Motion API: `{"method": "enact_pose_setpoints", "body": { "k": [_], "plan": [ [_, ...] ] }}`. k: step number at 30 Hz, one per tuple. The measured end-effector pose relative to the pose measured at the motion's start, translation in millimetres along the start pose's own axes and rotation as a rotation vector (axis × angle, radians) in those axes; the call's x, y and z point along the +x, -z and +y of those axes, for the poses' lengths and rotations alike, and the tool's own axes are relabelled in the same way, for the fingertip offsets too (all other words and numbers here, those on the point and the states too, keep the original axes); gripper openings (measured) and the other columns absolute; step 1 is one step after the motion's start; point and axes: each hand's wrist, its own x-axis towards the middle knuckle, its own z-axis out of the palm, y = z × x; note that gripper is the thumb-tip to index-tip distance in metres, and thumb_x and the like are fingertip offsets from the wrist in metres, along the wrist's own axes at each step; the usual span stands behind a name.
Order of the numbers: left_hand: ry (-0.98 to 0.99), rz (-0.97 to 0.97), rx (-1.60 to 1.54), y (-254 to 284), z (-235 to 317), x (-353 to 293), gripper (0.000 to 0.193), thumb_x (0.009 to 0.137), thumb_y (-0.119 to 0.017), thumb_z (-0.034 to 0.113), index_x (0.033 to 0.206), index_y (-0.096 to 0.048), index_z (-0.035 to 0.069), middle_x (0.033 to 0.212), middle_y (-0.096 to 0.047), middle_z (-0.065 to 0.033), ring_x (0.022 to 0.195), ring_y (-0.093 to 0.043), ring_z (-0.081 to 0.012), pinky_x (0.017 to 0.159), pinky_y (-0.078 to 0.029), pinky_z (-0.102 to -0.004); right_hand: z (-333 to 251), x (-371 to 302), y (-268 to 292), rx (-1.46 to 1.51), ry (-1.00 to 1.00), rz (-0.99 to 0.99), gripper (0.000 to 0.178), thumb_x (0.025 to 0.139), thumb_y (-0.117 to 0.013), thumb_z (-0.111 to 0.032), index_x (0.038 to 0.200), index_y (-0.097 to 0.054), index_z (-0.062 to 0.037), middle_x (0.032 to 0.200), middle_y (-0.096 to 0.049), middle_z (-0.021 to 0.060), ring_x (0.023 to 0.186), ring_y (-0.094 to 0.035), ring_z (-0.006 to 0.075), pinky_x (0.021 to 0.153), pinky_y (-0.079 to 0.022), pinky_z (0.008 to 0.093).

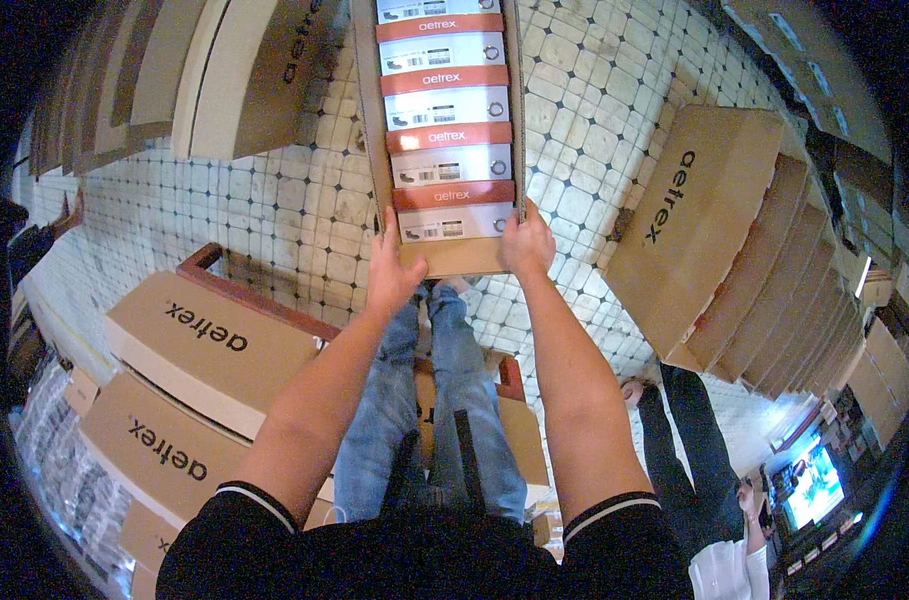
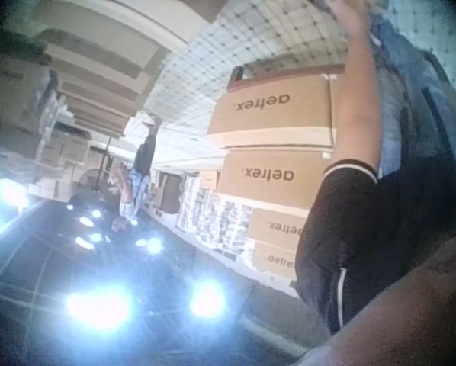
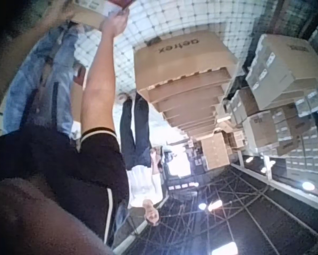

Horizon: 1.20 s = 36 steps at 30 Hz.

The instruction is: The person repeatedly opens large cardboard cartons, removes stacks of smaller product boxes, and places them on the floor. The person then closes the large cartons and moves to the next one, continuing the same process.

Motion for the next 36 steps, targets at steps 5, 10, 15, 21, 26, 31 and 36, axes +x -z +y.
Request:
{"method": "enact_pose_setpoints", "body": {
  "k": [5,10,15,21,26,31,36],
  "plan": [
    [-0.074,0.061,0.040,-0.9,-1.1,-0.3,0.100,0.075,-0.072,0.016,0.156,-0.012,0.024,0.145,-0.032,-0.0284,0.132,-0.038,-0.0444,0.105,-0.041,-0.0459,-1.2,-0.4,1.1,0.009,-0.018,-0.009,0.041,0.091,-0.050,-0.032,0.130,-0.056,-0.0196,0.112,-0.067,0.0165,0.100,-0.064,0.0391,0.086,-0.050,0.0488],
    [-0.061,0.040,-0.001,1.2,2.1,-2.0,0.099,0.076,-0.072,0.017,0.155,-0.013,0.024,0.142,-0.034,-0.0268,0.129,-0.042,-0.0442,0.104,-0.042,-0.0461,0.0,-0.1,-0.9,0.009,0.032,0.016,0.041,0.092,-0.050,-0.031,0.130,-0.055,-0.0184,0.112,-0.067,0.0166,0.101,-0.064,0.0384,0.087,-0.050,0.0486],
    [-0.059,0.041,0.048,4.0,7.0,-3.9,0.097,0.077,-0.071,0.018,0.155,-0.014,0.023,0.141,-0.035,-0.0261,0.127,-0.043,-0.0440,0.102,-0.043,-0.0461,1.1,0.1,-1.5,0.015,0.027,0.007,0.041,0.093,-0.049,-0.031,0.130,-0.055,-0.0160,0.111,-0.067,0.0179,0.099,-0.064,0.0382,0.086,-0.049,0.0486],
    [-0.063,0.050,0.045,-0.4,2.4,-1.8,0.096,0.076,-0.071,0.017,0.155,-0.016,0.020,0.140,-0.035,-0.0270,0.127,-0.042,-0.0452,0.102,-0.043,-0.0464,2.5,1.6,-3.2,0.014,0.023,0.007,0.043,0.092,-0.050,-0.030,0.131,-0.054,-0.0113,0.111,-0.067,0.0195,0.100,-0.064,0.0384,0.086,-0.049,0.0481],
    [-0.166,0.116,0.085,-3.3,-2.6,-0.7,0.098,0.076,-0.071,0.016,0.155,-0.013,0.019,0.129,-0.043,-0.0254,0.117,-0.049,-0.0434,0.099,-0.045,-0.0446,2.3,0.9,-2.8,0.032,0.068,0.016,0.045,0.093,-0.049,-0.028,0.133,-0.053,-0.0090,0.116,-0.065,0.0199,0.102,-0.063,0.0385,0.086,-0.049,0.0481],
    [-0.114,0.075,0.126,-1.3,1.4,-1.4,0.098,0.076,-0.072,0.016,0.155,-0.014,0.017,0.130,-0.042,-0.0254,0.117,-0.049,-0.0434,0.100,-0.044,-0.0447,-0.8,-0.2,-1.0,0.022,0.040,-0.019,0.045,0.093,-0.050,-0.028,0.134,-0.052,-0.0078,0.118,-0.064,0.0202,0.103,-0.063,0.0386,0.087,-0.049,0.0484],
    [-0.043,-0.017,0.053,2.4,3.3,-0.9,0.097,0.076,-0.073,0.017,0.155,-0.017,0.019,0.140,-0.034,-0.0293,0.126,-0.043,-0.0472,0.103,-0.042,-0.0460,-1.5,-0.9,-0.8,0.045,0.059,0.014,0.046,0.093,-0.051,-0.027,0.133,-0.052,-0.0059,0.121,-0.062,0.0202,0.104,-0.063,0.0381,0.088,-0.050,0.0478]
  ]
}}
